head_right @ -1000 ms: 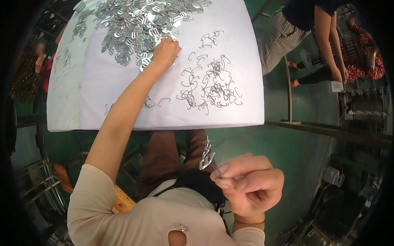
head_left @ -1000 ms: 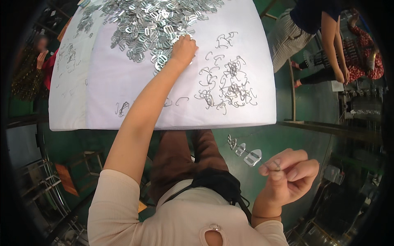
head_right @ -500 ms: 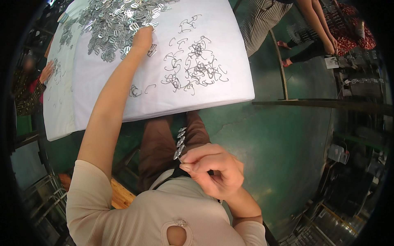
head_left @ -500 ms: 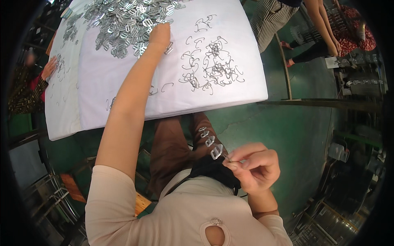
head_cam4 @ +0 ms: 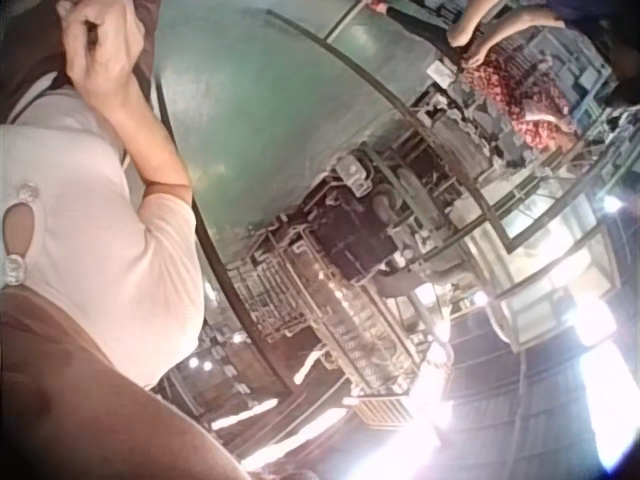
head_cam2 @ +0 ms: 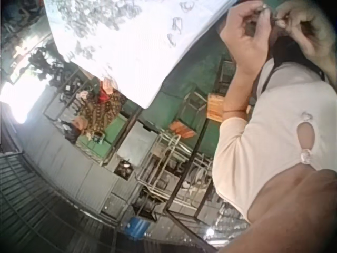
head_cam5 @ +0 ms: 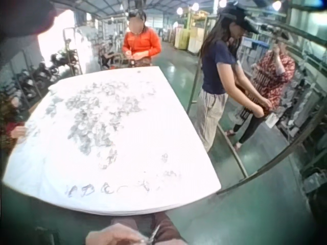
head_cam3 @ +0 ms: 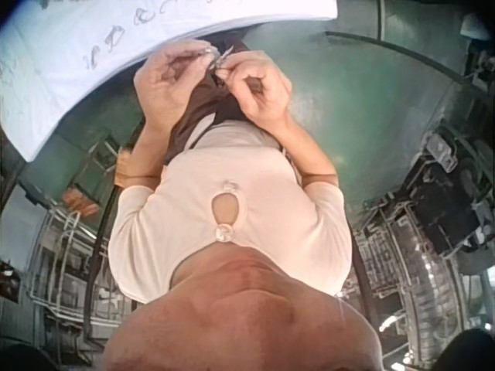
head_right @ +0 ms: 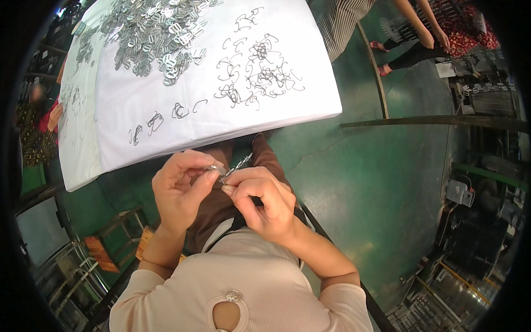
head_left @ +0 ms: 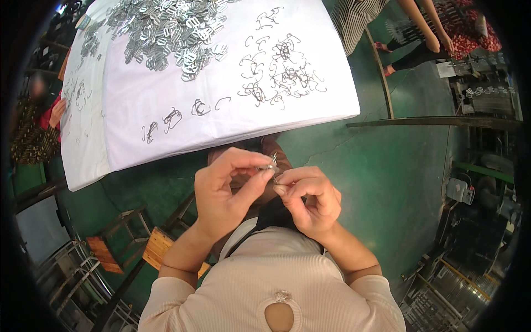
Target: The person picks up small metal components from a pile on a table and links them together by hand. They hold a chain of already linked parts in one hand while attaching new pieces one by one.
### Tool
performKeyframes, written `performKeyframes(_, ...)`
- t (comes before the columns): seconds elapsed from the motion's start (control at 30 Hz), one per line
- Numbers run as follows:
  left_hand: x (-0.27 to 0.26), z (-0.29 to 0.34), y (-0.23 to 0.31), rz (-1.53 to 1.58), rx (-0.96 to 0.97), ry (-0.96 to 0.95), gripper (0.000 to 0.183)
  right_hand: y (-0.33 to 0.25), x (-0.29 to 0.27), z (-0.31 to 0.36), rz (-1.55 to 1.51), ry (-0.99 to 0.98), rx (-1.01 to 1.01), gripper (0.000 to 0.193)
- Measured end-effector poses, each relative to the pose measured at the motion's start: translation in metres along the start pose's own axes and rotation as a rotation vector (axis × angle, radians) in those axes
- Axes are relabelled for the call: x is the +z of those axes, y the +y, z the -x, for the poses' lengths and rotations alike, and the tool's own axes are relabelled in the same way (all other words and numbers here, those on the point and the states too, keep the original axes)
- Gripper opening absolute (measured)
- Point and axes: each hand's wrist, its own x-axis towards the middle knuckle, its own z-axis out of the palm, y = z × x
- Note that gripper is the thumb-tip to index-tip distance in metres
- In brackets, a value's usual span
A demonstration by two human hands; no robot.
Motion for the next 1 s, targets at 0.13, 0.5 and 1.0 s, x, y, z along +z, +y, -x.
performKeyframes(0.13,0.000,0.012,0.004,0.032,-0.023,0.064,0.013,-0.001,0.005,0.000,0.010,0.007,-0.031,0.018)
performKeyframes(0.5,-0.007,0.009,-0.012,-0.101,0.213,0.075,0.017,0.014,0.008,0.005,0.037,0.001,0.023,0.022)
performKeyframes(1.0,-0.010,-0.008,-0.057,-0.150,0.349,-0.051,0.020,0.232,-0.048,-0.193,0.739,-0.372,0.286,0.009)
